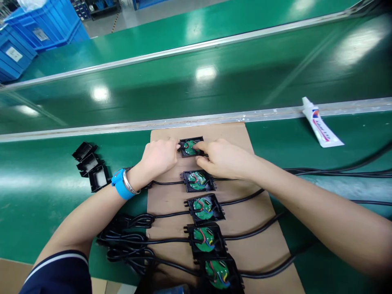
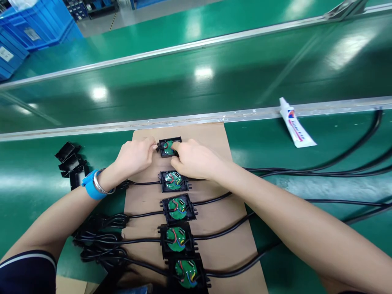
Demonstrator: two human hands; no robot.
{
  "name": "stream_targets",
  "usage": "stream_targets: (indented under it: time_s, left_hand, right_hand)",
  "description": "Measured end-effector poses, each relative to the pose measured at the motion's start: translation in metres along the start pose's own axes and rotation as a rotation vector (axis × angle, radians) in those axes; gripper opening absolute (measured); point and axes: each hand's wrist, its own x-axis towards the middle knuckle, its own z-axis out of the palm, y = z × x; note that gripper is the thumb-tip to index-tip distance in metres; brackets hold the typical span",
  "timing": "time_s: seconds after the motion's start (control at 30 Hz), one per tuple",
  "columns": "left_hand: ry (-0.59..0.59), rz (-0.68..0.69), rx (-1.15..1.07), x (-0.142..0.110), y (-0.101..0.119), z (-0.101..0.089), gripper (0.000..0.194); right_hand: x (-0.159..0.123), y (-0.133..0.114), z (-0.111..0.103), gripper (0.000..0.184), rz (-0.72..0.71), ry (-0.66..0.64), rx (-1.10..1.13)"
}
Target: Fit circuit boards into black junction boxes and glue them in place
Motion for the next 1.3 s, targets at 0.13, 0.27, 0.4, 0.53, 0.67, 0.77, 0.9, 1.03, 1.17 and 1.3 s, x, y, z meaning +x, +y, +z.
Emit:
stream_targets:
  time_s: [0.13,0.27,0.4,0.53,0.67,0.77,0.9,1.03,1.17,1.3]
  left_hand:
    - [0.012,0.013,-0.011,0.002,0.001,0.0,0.033]
    - [-0.005,0.016,-0.038,0.002,-0.001,0.001,0.032]
    - [-0.023,0.026,-0.147,0.003,-0.008,0.003,0.029]
    - [-0.093,0.012,-0.306,0.007,-0.017,-0.001,0.019]
    - [-0.094,0.047,-0.374,0.01,-0.021,-0.005,0.012]
    - [-0.035,0.022,-0.352,0.009,-0.017,-0.004,0.019]
    - [0.049,0.063,-0.107,-0.001,-0.008,0.004,0.027]
    - [0.112,0.189,0.19,-0.014,0.004,0.013,0.026]
    - [0.106,0.259,0.441,-0.019,0.021,0.019,0.03]
    - [0.094,0.292,0.533,-0.019,0.025,0.017,0.033]
  right_hand:
    - [0.003,-0.003,0.001,0.034,-0.011,-0.014,-0.038]
    - [0.005,0.001,-0.001,0.032,-0.057,0.034,-0.047]
    - [0.004,0.007,-0.002,0.036,-0.065,0.077,-0.006]
    - [0.006,0.009,-0.003,0.049,-0.046,0.017,0.031]
    - [0.009,0.008,-0.005,0.049,-0.043,-0.041,0.036]
    - [0.01,0.007,-0.005,0.052,-0.051,-0.07,0.062]
    - [0.009,0.006,-0.003,0.054,-0.068,-0.056,0.084]
    - [0.009,0.006,-0.003,0.049,-0.063,-0.062,0.092]
    - [0.009,0.004,-0.005,0.039,-0.08,-0.035,0.094]
    - [0.008,0.001,-0.005,0.036,-0.078,-0.027,0.074]
